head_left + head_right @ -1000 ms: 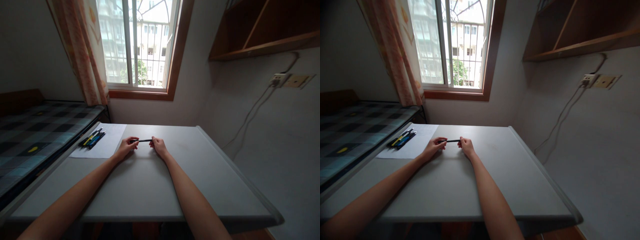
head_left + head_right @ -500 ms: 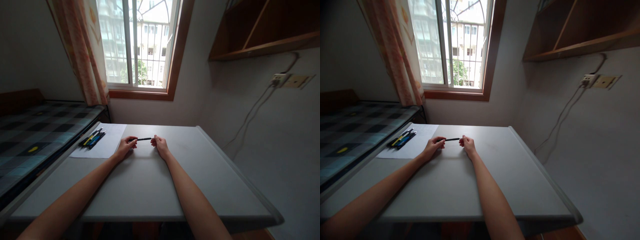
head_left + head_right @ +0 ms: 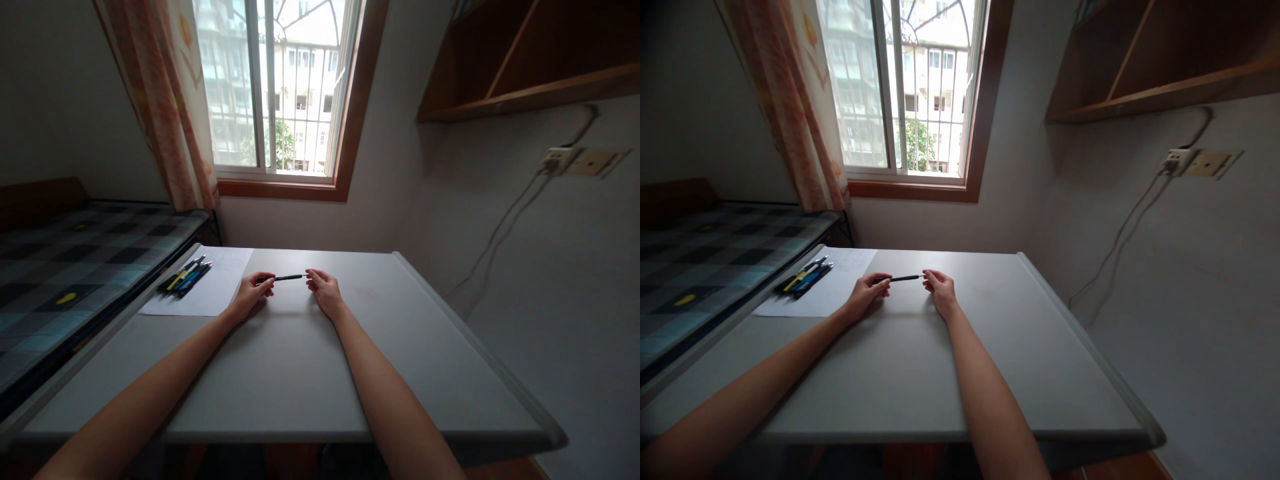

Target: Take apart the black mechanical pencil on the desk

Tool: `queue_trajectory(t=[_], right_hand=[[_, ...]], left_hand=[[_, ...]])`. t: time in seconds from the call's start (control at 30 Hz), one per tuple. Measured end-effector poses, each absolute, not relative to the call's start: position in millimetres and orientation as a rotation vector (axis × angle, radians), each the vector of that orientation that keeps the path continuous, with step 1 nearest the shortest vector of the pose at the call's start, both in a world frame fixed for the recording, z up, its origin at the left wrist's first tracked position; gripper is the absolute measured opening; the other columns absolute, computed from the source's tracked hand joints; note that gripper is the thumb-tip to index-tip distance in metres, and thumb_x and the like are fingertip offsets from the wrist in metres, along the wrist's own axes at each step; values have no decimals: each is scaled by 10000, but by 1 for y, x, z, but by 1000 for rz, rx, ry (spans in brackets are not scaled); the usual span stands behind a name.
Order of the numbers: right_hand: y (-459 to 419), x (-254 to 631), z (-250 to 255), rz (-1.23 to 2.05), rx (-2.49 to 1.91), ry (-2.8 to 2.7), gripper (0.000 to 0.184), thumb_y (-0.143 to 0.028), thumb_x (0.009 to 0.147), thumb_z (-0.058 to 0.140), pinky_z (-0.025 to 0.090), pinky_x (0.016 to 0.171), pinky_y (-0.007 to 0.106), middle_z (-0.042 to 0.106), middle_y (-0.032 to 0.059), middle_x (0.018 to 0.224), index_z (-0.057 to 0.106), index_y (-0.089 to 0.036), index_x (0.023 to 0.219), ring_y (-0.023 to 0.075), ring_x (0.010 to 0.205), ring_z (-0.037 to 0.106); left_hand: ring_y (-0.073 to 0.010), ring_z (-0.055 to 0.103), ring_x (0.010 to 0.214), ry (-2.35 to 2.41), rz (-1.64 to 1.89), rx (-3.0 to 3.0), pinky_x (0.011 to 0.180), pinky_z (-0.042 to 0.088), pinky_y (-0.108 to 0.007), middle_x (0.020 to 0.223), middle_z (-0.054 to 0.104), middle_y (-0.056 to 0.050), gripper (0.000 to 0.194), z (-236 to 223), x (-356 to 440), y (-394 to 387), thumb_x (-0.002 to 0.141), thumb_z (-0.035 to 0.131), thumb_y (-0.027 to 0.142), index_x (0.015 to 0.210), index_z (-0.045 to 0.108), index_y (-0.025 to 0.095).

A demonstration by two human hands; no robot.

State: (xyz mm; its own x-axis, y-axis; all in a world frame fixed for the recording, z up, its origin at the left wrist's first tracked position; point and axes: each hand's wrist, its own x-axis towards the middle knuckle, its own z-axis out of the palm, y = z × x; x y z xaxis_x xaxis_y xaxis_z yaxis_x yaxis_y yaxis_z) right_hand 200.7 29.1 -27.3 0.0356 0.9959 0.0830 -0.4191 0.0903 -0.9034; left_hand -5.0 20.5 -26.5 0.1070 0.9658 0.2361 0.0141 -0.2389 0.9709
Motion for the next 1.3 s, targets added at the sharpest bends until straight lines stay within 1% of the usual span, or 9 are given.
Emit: queue_trajectory(t=[0.17, 0.4, 0.53, 0.7, 0.9, 1.1, 1.2, 1.3], right_hand=[[30, 201, -29, 1325, -823, -893, 279, -370, 570, 706, 410, 547, 218, 625, 18, 695, 661, -171, 761, 86, 572, 547], [32, 201, -32, 1300, -854, -923, 296, -383, 574, 696, 421, 563, 234, 631, 31, 695, 658, -160, 764, 98, 584, 558], [31, 201, -31, 1279, -856, -930, 319, -365, 569, 694, 421, 559, 231, 638, 32, 713, 657, -167, 817, 93, 581, 553], [32, 199, -33, 1188, -887, -978, 335, -359, 596, 663, 425, 540, 233, 651, 43, 734, 649, -166, 869, 97, 570, 551], [32, 198, -29, 975, -979, -1122, 268, -361, 632, 614, 401, 486, 227, 654, 47, 713, 656, -158, 801, 96, 517, 531], [32, 199, -29, 952, -1002, -1138, 269, -379, 653, 595, 375, 468, 222, 638, 39, 677, 654, -151, 781, 89, 491, 513], [31, 200, -29, 970, -996, -1122, 280, -380, 641, 616, 383, 485, 227, 627, 29, 645, 644, -142, 785, 90, 495, 510], [29, 201, -27, 1011, -976, -1065, 298, -388, 617, 645, 395, 507, 228, 633, 32, 665, 621, -144, 787, 98, 532, 526]], left_hand=[[-104, 544, 523, 1010, 1298, 1450, 527, 452, -243, 644, 566, -19, 408, -27, -5, 21, 660, 633, 413, 942, 595, 120], [-116, 548, 529, 1044, 1289, 1470, 538, 462, -260, 636, 562, -18, 441, -27, -6, 21, 658, 623, 443, 950, 592, 115], [-124, 555, 534, 1063, 1288, 1470, 540, 469, -269, 632, 562, -19, 462, -26, -5, 20, 648, 621, 461, 950, 591, 113], [-124, 558, 534, 1041, 1299, 1458, 546, 464, -274, 636, 568, -18, 430, -26, -5, 20, 654, 626, 433, 944, 591, 116], [-131, 567, 536, 1075, 1304, 1459, 547, 471, -276, 631, 571, -18, 448, -26, -4, 21, 643, 625, 456, 937, 596, 118], [-117, 567, 535, 1045, 1303, 1454, 554, 468, -259, 636, 579, -13, 431, -27, -5, 22, 641, 637, 440, 933, 601, 126], [-110, 560, 528, 1035, 1308, 1451, 548, 462, -250, 629, 578, -10, 424, -27, -5, 22, 642, 639, 434, 931, 603, 125], [-114, 557, 523, 1039, 1314, 1456, 541, 463, -254, 619, 570, -12, 431, -26, -5, 20, 644, 635, 443, 926, 601, 119]])
